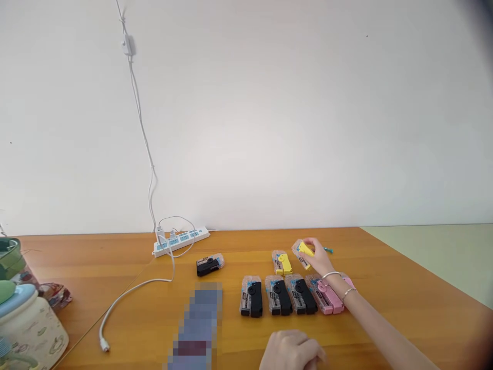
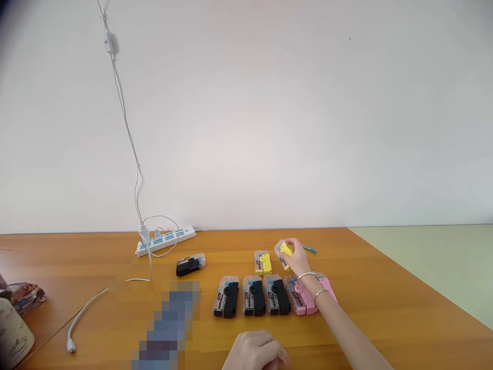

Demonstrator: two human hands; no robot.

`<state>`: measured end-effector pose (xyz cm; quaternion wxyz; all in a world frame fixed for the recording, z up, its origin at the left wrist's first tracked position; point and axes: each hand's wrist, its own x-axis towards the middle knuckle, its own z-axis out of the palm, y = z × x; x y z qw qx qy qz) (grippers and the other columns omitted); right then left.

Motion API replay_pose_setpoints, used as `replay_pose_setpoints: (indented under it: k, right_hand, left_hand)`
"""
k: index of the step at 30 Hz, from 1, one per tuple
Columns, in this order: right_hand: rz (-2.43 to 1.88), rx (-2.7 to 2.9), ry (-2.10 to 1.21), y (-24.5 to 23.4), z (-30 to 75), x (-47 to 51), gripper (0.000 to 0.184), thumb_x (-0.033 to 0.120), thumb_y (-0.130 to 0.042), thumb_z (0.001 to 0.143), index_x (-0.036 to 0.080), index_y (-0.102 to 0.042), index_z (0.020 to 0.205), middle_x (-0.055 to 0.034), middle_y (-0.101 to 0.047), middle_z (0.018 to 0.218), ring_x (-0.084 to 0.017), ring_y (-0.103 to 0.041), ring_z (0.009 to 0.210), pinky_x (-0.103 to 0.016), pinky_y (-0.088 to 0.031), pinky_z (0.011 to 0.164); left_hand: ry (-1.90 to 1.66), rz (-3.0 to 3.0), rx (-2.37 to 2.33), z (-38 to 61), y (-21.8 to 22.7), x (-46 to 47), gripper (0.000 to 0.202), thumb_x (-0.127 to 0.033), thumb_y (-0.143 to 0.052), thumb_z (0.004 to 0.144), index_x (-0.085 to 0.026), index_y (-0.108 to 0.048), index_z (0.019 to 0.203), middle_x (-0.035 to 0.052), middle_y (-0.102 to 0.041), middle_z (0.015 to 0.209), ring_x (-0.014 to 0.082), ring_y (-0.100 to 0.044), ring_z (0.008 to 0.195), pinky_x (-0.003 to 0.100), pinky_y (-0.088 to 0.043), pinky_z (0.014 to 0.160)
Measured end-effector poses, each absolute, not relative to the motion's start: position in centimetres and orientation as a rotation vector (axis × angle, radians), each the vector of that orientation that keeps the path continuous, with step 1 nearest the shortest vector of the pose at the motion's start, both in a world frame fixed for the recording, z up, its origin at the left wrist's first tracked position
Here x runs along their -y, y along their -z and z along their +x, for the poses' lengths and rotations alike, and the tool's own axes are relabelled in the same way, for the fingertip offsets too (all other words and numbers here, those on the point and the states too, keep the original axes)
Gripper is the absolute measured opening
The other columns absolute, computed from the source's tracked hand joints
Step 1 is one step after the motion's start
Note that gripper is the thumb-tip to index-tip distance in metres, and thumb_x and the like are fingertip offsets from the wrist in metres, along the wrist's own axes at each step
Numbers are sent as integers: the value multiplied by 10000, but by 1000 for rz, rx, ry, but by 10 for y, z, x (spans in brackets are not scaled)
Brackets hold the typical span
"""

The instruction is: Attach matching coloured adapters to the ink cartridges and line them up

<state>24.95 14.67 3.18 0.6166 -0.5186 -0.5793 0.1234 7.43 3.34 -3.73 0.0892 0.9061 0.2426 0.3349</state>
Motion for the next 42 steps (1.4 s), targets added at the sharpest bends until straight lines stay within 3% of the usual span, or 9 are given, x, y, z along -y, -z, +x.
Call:
replay_pose_setpoints:
  k: [5,9,12,18,23,28,31,37,42]
  right_hand:
    - [-1255,1372,-433,-27,242,-115,325,332,-628,794,169,-524,1055,-68,-604,1018,-197,-604,843,-377,-527,721]
    - [-1218,1385,-550,-16,224,-61,345,361,-630,750,229,-487,1034,-54,-595,1028,-201,-597,890,-343,-529,740]
    - [-1226,1385,-619,-8,214,-31,346,361,-627,738,239,-495,1033,-51,-583,998,-201,-588,879,-337,-530,736]
    - [-1202,1351,-819,7,206,-9,352,418,-608,762,255,-468,1040,-48,-553,1003,-194,-576,865,-318,-533,736]
    - [-1129,1382,-1009,21,197,2,319,383,-590,799,282,-399,1033,-32,-516,988,-187,-572,929,-311,-523,758]
    - [-1063,1516,-1288,15,203,-2,494,334,-620,780,311,-267,1126,-58,-476,1155,-196,-569,1014,-336,-519,771]
    - [-1037,1592,-1405,7,214,-9,484,335,-598,802,315,-249,1137,-43,-506,1098,-189,-580,981,-343,-515,765]
    - [-982,1737,-1500,-1,234,-23,498,379,-591,812,295,-292,1201,-39,-536,1031,-199,-579,981,-367,-510,796]
    - [-1080,1945,-1292,-12,251,-36,337,433,-551,830,226,-486,1088,-55,-593,983,-201,-590,936,-348,-512,768]
  left_hand:
    - [-1125,2231,-923,69,21,-31,229,-100,-393,824,-203,-595,860,15,-656,695,112,-536,551,185,-382,538]
    - [-1107,1809,-1128,64,8,-28,262,-263,-416,885,-197,-467,1133,-6,-614,707,123,-513,567,197,-361,540]
    - [-1111,1675,-1104,63,6,-27,349,-342,-420,892,-184,-408,1203,-20,-575,678,137,-503,582,206,-351,557]
    - [-1086,1658,-1107,63,3,-24,346,-363,-414,897,-201,-425,1202,-11,-570,722,150,-520,648,219,-380,615]
    - [-1116,1592,-1051,62,4,-27,264,-388,-346,926,-194,-463,1062,-35,-492,656,125,-472,590,202,-358,571]
    - [-1207,1460,-1031,62,8,-31,227,-397,-375,922,-197,-472,969,-49,-459,645,100,-422,572,181,-343,546]
    - [-1195,1464,-1019,63,8,-32,239,-402,-383,916,-188,-490,918,-49,-455,637,92,-415,555,172,-340,520]
    - [-1100,1510,-1045,63,8,-34,243,-398,-375,910,-190,-499,925,-67,-426,566,87,-394,478,172,-306,458]
    - [-1056,1652,-1061,63,10,-33,234,-357,-385,910,-185,-543,905,-70,-386,537,87,-352,503,186,-259,486]
